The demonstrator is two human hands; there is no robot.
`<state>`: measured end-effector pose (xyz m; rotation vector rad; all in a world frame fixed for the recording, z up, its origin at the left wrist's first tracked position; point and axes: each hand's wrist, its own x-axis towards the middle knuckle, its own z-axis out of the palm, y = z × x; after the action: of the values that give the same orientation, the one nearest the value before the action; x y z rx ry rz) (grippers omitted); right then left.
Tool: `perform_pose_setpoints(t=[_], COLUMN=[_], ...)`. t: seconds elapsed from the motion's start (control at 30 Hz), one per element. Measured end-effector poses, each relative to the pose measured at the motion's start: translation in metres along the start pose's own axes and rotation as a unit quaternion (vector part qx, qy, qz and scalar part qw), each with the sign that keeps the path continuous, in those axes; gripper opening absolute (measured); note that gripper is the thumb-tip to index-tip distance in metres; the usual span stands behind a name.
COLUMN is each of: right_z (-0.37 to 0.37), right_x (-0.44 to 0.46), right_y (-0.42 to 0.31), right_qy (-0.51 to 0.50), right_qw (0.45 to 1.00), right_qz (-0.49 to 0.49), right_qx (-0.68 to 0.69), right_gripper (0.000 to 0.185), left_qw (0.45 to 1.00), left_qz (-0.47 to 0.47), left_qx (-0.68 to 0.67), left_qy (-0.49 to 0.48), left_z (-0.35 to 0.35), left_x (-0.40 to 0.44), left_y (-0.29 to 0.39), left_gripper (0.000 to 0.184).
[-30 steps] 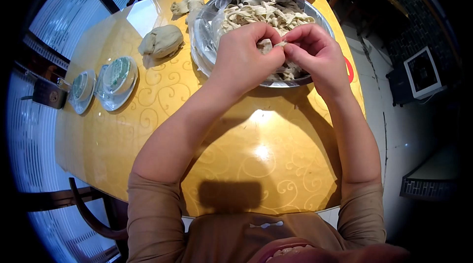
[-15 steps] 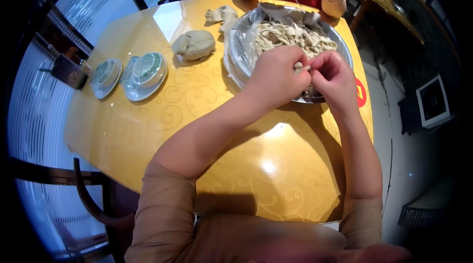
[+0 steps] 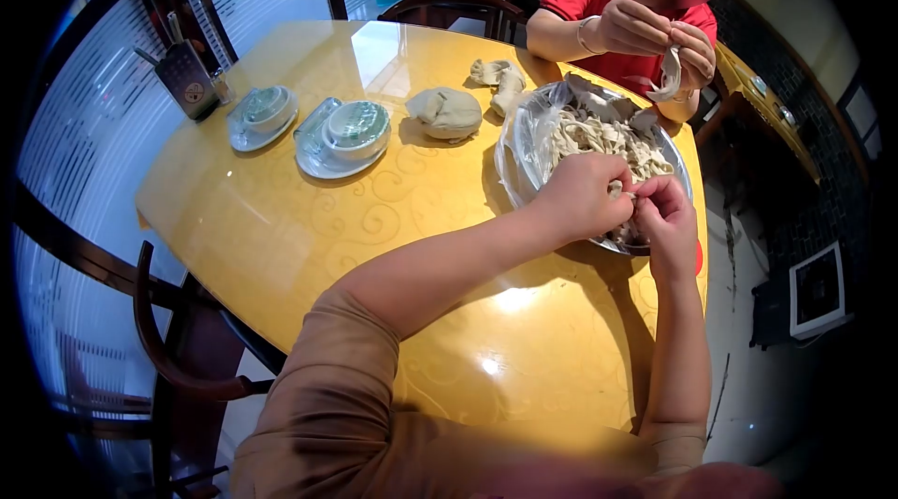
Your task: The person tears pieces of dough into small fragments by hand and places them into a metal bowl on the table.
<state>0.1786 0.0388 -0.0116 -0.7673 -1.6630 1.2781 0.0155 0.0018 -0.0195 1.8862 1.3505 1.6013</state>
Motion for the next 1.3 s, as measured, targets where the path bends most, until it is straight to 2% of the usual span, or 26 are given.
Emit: perform_pose_setpoints(t=[0.1, 0.27, 0.37, 0.47, 0.5, 0.6, 0.63, 0.77, 0.87, 0.93, 0.97, 1.03, 1.07, 1.1, 1.17, 1.23, 1.3], right_z=[0.0, -0.005, -0.011, -0.007, -0.004, 0.004, 0.002, 0.006, 0.004, 0.006, 0.007, 0.002, 0.002, 0.003, 0.002, 0.001, -0.003], right_x=[0.0, 0.001, 0.004, 0.004, 0.003, -0.002, -0.002, -0.004, -0.003, -0.003, -0.003, -0.002, 0.0, 0.002, -0.001, 0.001, 0.001], right_y=[-0.004, -0.001, 0.002, 0.0, -0.001, -0.005, -0.003, -0.001, 0.001, 0.0, -0.001, 0.001, 0.003, 0.004, 0.004, 0.0, 0.0], right_qy=[-0.01, -0.019, -0.009, 0.015, 0.025, 0.006, 0.002, 0.004, -0.044, -0.069, -0.072, -0.089, -0.091, -0.088, -0.08, -0.074, -0.069], right_qw=[0.999, 0.995, 0.99, 0.993, 0.994, 1.0, 0.999, 0.999, 0.994, 0.995, 0.995, 0.993, 0.994, 0.996, 0.996, 0.996, 0.995], right_qz=[0.003, 0.02, 0.029, 0.03, 0.028, 0.014, 0.003, -0.018, -0.031, -0.023, -0.031, -0.024, -0.026, -0.024, -0.023, -0.033, -0.023], right_qx=[0.041, 0.098, 0.136, 0.114, 0.098, -0.001, -0.054, -0.048, -0.09, -0.065, -0.06, -0.07, -0.047, -0.024, 0.019, 0.044, 0.07], right_gripper=[0.013, 0.012, 0.01, 0.01, 0.01, 0.013, 0.016, 0.022, 0.027, 0.033, 0.035, 0.041, 0.042, 0.042, 0.042, 0.042, 0.042], left_qw=[0.995, 0.98, 0.936, 0.914, 0.92, 0.952, 0.946, 0.925, 0.928, 0.936, 0.934, 0.915, 0.902, 0.891, 0.894, 0.888, 0.907], left_qz=[-0.072, -0.116, -0.171, -0.212, -0.23, -0.205, -0.211, -0.247, -0.245, -0.224, -0.207, -0.204, -0.209, -0.226, -0.167, -0.166, -0.132], left_qx=[-0.061, -0.129, -0.293, -0.344, -0.316, -0.226, -0.245, -0.286, -0.279, -0.268, -0.289, -0.337, -0.361, -0.374, -0.395, -0.415, -0.389], left_qy=[-0.044, -0.094, -0.093, -0.046, -0.042, -0.021, -0.022, -0.031, -0.039, -0.041, -0.039, -0.083, -0.11, -0.121, -0.133, -0.107, -0.091], left_z=[-0.01, -0.02, -0.017, -0.018, -0.021, -0.02, -0.019, -0.017, -0.014, -0.014, -0.012, -0.016, -0.019, -0.021, -0.015, -0.016, -0.018], left_x=[0.003, 0.006, 0.009, 0.012, 0.013, 0.013, 0.013, 0.017, 0.018, 0.017, 0.016, 0.014, 0.01, 0.01, 0.013, 0.013, 0.012], left_y=[0.006, 0.011, -0.003, -0.006, 0.0, 0.003, 0.002, -0.004, -0.009, -0.004, -0.005, 0.005, 0.01, 0.013, -0.003, 0.005, 0.009], left_gripper=[0.014, 0.01, 0.008, 0.009, 0.014, 0.023, 0.025, 0.033, 0.036, 0.036, 0.03, 0.03, 0.032, 0.042, 0.049, 0.052, 0.054])
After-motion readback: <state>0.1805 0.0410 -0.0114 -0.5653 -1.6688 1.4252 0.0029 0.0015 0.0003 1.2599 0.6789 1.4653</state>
